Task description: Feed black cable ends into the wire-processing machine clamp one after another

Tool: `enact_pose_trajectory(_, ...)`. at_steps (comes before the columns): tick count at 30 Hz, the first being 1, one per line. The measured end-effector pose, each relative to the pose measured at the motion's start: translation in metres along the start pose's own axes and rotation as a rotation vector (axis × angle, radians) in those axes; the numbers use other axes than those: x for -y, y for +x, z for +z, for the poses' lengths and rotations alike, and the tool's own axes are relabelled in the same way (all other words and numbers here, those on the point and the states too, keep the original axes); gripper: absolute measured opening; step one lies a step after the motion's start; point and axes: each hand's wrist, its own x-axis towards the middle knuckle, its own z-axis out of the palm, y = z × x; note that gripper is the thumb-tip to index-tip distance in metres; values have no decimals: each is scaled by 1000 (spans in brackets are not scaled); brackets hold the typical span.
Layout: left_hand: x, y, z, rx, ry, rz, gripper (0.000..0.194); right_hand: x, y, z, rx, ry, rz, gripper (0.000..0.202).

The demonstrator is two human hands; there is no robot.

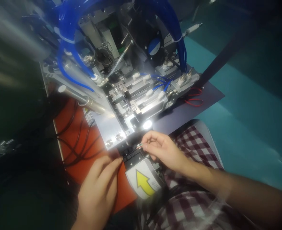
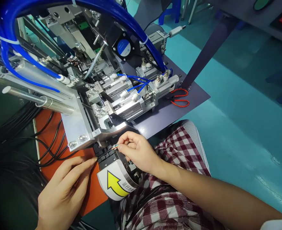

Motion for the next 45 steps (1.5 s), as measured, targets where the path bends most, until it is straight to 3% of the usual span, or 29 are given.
enact_pose_trajectory(9,-4,3,-3,-10,1,17,22,4,0,-1,-15,-61,43,10)
enact_pose_trajectory(19,-3,4,-2,-20,-31,11,22,-6,2,4,-58,-317,-63,14)
enact_pose_trajectory(27,1,1,-21,147,-188,-180,17,-4,1,2,-38,-382,-67,17)
enact_pose_trajectory(31,16,-16,-30,51,-246,-213,11,-2,1,3,-28,-392,-90,17)
enact_pose_trajectory(34,24,-24,-31,-23,-279,-177,8,-1,1,4,-36,-397,-96,17)
enact_pose_trajectory(40,29,-23,-27,43,-189,-14,23,0,0,6,-47,-387,-106,18)
enact_pose_trajectory(45,28,-26,-21,-17,-156,-37,22,3,-1,8,-57,-382,-81,18)
